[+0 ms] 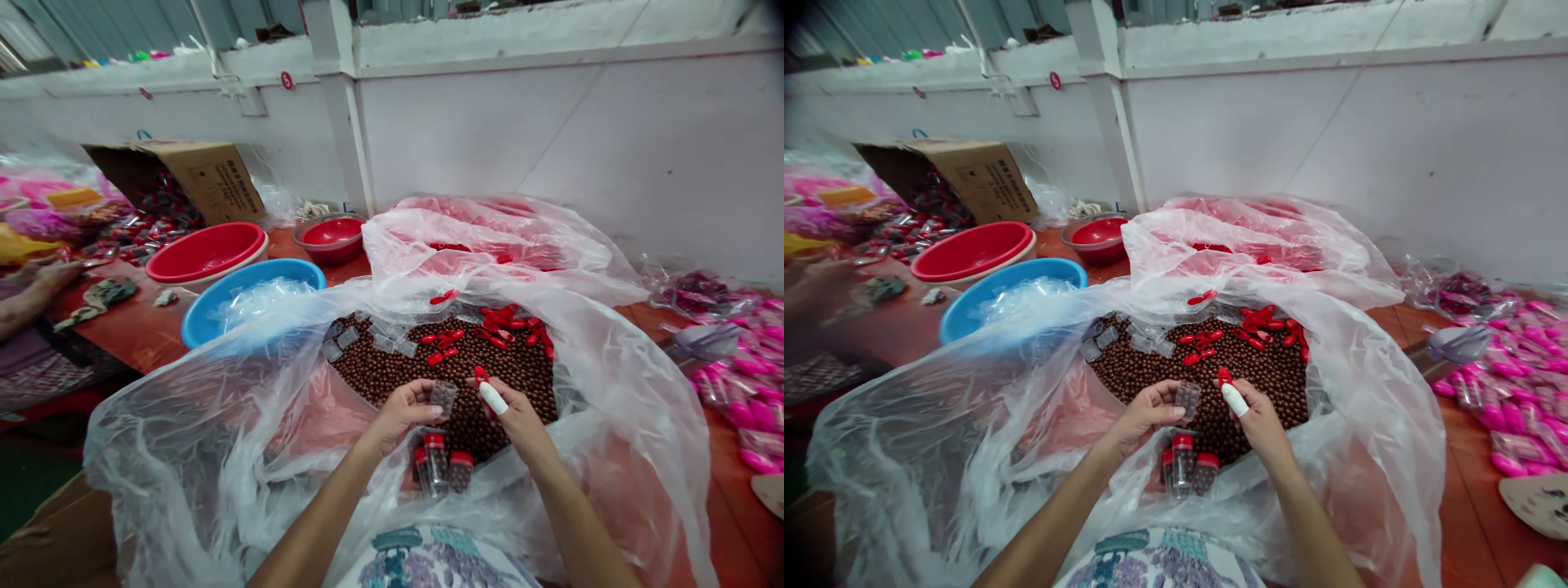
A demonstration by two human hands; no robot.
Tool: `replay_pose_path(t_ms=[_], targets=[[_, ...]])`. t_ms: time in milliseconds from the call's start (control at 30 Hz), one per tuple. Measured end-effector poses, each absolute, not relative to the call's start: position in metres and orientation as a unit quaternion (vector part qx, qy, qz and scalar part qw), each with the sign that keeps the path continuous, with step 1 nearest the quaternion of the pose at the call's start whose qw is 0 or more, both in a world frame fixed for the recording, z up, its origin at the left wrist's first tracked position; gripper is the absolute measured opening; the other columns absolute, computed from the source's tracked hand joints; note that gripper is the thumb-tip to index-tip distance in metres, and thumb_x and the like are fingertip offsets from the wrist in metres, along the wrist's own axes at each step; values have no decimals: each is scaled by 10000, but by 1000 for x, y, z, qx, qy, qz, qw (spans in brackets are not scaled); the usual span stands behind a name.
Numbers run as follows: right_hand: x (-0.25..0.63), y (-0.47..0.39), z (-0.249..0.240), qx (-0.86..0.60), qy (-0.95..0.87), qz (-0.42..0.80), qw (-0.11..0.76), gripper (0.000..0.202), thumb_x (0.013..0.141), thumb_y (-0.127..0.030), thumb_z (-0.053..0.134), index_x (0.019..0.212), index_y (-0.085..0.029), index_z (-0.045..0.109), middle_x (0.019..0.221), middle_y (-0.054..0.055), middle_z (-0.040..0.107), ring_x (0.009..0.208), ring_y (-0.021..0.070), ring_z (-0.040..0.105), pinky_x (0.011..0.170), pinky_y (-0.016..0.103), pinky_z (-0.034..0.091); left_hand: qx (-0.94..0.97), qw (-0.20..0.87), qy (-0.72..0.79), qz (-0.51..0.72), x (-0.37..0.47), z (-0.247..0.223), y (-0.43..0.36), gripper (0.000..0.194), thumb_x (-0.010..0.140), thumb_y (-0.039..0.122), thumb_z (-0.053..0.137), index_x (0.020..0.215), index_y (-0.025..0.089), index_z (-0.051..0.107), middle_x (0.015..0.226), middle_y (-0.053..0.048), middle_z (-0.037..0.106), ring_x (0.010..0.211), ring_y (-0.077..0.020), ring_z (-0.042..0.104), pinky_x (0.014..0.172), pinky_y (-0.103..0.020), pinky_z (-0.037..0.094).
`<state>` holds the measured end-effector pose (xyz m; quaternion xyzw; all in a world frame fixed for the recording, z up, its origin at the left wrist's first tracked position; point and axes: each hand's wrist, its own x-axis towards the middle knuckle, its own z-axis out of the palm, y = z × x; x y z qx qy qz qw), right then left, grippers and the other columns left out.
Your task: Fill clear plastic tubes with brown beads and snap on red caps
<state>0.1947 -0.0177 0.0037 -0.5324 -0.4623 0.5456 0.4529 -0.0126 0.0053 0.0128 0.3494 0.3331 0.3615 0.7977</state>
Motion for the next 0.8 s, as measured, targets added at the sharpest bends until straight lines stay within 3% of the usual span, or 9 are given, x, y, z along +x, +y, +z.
replay_pose_path(t_ms=[200,433,533,633,800], targets=[[189,-25,11,-513,-461,571,445,524,806,-396,543,1288,-257,393,693,-24,548,503,98,451,452,210,339,361,787,352,355,-5,10,-2,405,603,163,758,989,128,642,976,-94,657,817,-160,611,796,-314,464],[192,-29,17,-522,-568,491,405,303,848,-367,471,1070,-229,624,865,40,587,658,137,531,525,232,408,363,792,355,339,-2,4,-6,442,582,157,762,1011,137,655,1004,-92,664,830,-163,615,811,-295,445],[192,-27,18,-538,-584,451,407,294,844,-314,464,1086,-244,614,985,42,609,821,178,575,686,283,462,384,785,361,326,-2,1,-8,449,589,162,758,1027,146,657,1007,-82,669,848,-166,612,816,-286,438],[192,-26,17,-532,-607,437,397,259,832,-247,464,1045,-240,611,1021,27,630,948,190,571,847,318,436,407,771,369,323,-1,-3,-9,446,601,182,752,1036,154,659,996,-70,673,839,-169,611,798,-283,441],[194,-29,20,-510,-697,366,347,279,847,-202,439,1073,-238,599,1033,44,629,975,181,568,885,322,427,426,764,370,313,0,-1,-11,429,612,217,747,1027,146,670,948,-58,679,806,-170,607,769,-280,448]])
